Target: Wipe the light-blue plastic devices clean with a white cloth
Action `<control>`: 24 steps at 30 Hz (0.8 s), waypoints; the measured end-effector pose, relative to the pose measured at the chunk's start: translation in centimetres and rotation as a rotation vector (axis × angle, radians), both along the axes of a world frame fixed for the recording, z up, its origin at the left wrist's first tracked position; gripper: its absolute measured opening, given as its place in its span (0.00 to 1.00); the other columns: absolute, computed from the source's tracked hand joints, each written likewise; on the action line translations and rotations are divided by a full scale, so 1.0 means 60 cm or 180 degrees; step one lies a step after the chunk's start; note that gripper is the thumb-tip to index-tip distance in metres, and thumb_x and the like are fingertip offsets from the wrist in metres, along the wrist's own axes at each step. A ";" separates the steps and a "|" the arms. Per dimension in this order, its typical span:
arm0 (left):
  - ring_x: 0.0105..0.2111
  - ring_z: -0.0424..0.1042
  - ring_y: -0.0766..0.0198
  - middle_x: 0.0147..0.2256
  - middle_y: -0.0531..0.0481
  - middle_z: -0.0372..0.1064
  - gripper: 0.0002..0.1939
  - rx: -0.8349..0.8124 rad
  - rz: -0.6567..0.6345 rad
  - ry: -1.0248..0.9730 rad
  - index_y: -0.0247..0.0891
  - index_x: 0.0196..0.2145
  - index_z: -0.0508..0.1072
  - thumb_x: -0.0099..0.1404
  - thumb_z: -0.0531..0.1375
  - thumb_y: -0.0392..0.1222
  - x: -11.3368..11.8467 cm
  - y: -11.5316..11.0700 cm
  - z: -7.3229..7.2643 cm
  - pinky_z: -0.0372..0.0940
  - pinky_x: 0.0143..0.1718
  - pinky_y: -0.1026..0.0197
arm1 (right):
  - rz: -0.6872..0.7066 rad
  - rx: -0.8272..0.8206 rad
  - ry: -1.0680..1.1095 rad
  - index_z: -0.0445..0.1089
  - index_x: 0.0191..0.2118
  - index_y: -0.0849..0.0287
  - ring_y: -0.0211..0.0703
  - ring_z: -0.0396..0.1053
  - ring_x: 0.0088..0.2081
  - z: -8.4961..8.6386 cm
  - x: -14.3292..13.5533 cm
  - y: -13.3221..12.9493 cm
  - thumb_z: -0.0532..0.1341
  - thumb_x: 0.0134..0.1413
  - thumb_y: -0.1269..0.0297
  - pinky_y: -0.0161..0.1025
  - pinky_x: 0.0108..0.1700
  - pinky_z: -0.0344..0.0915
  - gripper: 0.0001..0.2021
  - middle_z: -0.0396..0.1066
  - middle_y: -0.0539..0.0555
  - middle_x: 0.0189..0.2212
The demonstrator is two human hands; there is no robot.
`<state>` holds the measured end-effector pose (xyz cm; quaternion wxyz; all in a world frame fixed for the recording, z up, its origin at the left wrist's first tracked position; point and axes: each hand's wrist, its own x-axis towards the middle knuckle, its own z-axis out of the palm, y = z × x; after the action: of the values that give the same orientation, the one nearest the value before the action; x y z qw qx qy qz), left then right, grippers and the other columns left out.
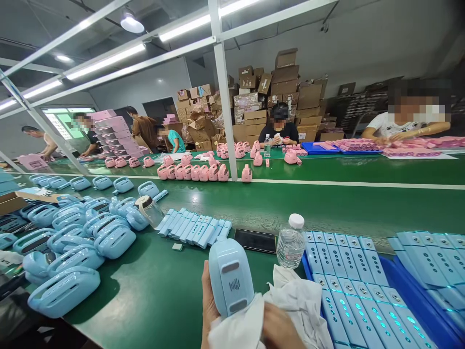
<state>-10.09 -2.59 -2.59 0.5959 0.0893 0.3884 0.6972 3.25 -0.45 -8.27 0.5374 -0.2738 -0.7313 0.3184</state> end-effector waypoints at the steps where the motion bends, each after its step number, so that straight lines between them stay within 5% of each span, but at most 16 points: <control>1: 0.45 0.81 0.37 0.35 0.37 0.83 0.38 -0.0084 -0.0051 -0.0248 0.37 0.30 0.83 0.57 0.62 0.79 0.003 0.001 -0.001 0.78 0.48 0.38 | -0.0020 -0.0257 0.0147 0.80 0.52 0.41 0.49 0.84 0.34 0.001 0.001 0.000 0.61 0.71 0.47 0.36 0.31 0.82 0.14 0.85 0.50 0.35; 4: 0.57 0.77 0.40 0.47 0.44 0.83 0.35 0.0145 0.0211 -0.0163 0.44 0.47 0.84 0.57 0.65 0.76 0.021 0.002 -0.007 0.74 0.57 0.44 | 0.0081 -0.1834 0.1254 0.76 0.59 0.43 0.53 0.82 0.50 0.016 -0.011 -0.021 0.52 0.76 0.45 0.40 0.38 0.83 0.20 0.82 0.54 0.52; 6: 0.65 0.69 0.44 0.59 0.50 0.77 0.38 0.0510 0.0606 0.0635 0.52 0.58 0.78 0.56 0.68 0.74 0.029 0.002 -0.009 0.70 0.61 0.51 | 0.0248 -0.2851 0.2176 0.75 0.59 0.44 0.57 0.75 0.60 0.033 -0.020 -0.034 0.52 0.73 0.38 0.47 0.50 0.82 0.24 0.76 0.53 0.60; 8: 0.70 0.62 0.47 0.66 0.52 0.71 0.37 0.0603 0.0815 0.1348 0.54 0.61 0.76 0.58 0.70 0.69 0.029 -0.002 -0.008 0.66 0.64 0.56 | 0.0086 -0.3210 0.2487 0.71 0.63 0.45 0.60 0.67 0.67 0.048 -0.021 -0.036 0.57 0.68 0.34 0.52 0.60 0.76 0.28 0.71 0.54 0.66; 10: 0.70 0.62 0.45 0.65 0.48 0.72 0.32 0.0497 0.0504 0.1268 0.51 0.58 0.79 0.62 0.68 0.67 0.023 -0.009 -0.006 0.65 0.66 0.54 | -0.0447 -0.2982 0.1992 0.69 0.64 0.47 0.61 0.61 0.71 0.057 -0.014 -0.033 0.63 0.64 0.35 0.55 0.66 0.70 0.31 0.67 0.55 0.68; 12: 0.67 0.67 0.40 0.60 0.44 0.77 0.30 0.0471 -0.0014 0.0669 0.47 0.54 0.81 0.62 0.67 0.66 0.016 -0.019 -0.006 0.68 0.65 0.46 | -0.0814 -0.2069 0.1162 0.72 0.62 0.44 0.61 0.59 0.72 0.059 -0.007 -0.032 0.65 0.66 0.40 0.56 0.69 0.67 0.25 0.67 0.52 0.69; 14: 0.62 0.72 0.35 0.54 0.39 0.81 0.31 0.0485 -0.0332 0.0296 0.42 0.52 0.83 0.58 0.70 0.66 0.010 -0.028 -0.012 0.71 0.62 0.40 | -0.0745 -0.0747 0.0484 0.75 0.58 0.40 0.56 0.63 0.70 0.060 -0.005 -0.037 0.62 0.72 0.49 0.54 0.71 0.64 0.14 0.72 0.49 0.65; 17: 0.55 0.78 0.33 0.47 0.37 0.83 0.33 0.0386 -0.0375 0.0420 0.42 0.53 0.82 0.55 0.73 0.61 0.006 -0.035 -0.026 0.76 0.57 0.38 | -0.0251 0.0690 -0.0066 0.74 0.59 0.37 0.47 0.72 0.64 0.074 -0.002 -0.037 0.59 0.76 0.60 0.49 0.73 0.61 0.14 0.79 0.45 0.57; 19: 0.55 0.77 0.33 0.46 0.39 0.84 0.36 0.0374 -0.0406 0.0403 0.45 0.57 0.80 0.54 0.73 0.63 0.005 -0.036 -0.038 0.76 0.56 0.37 | -0.0113 0.0670 -0.0276 0.73 0.61 0.39 0.47 0.72 0.63 0.094 0.007 -0.024 0.58 0.76 0.61 0.48 0.72 0.62 0.15 0.79 0.46 0.58; 22: 0.61 0.72 0.30 0.52 0.39 0.81 0.46 0.0472 -0.0495 0.0296 0.46 0.61 0.76 0.49 0.73 0.69 0.005 -0.037 -0.054 0.73 0.59 0.34 | -0.0215 -0.0295 -0.0372 0.74 0.61 0.42 0.51 0.71 0.64 0.120 0.033 0.006 0.58 0.76 0.56 0.50 0.69 0.68 0.15 0.75 0.49 0.62; 24: 0.63 0.68 0.26 0.59 0.37 0.75 0.52 0.0664 -0.0530 0.0258 0.44 0.62 0.75 0.42 0.74 0.70 0.003 -0.037 -0.060 0.71 0.60 0.32 | -0.0302 -0.0458 -0.0349 0.75 0.60 0.42 0.52 0.72 0.64 0.119 0.051 0.014 0.59 0.74 0.55 0.48 0.68 0.70 0.15 0.75 0.49 0.62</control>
<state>-9.91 -4.81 -6.19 0.6230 0.2108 0.3288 0.6778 6.33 0.40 -1.14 0.4901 -0.3631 -0.7210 0.3288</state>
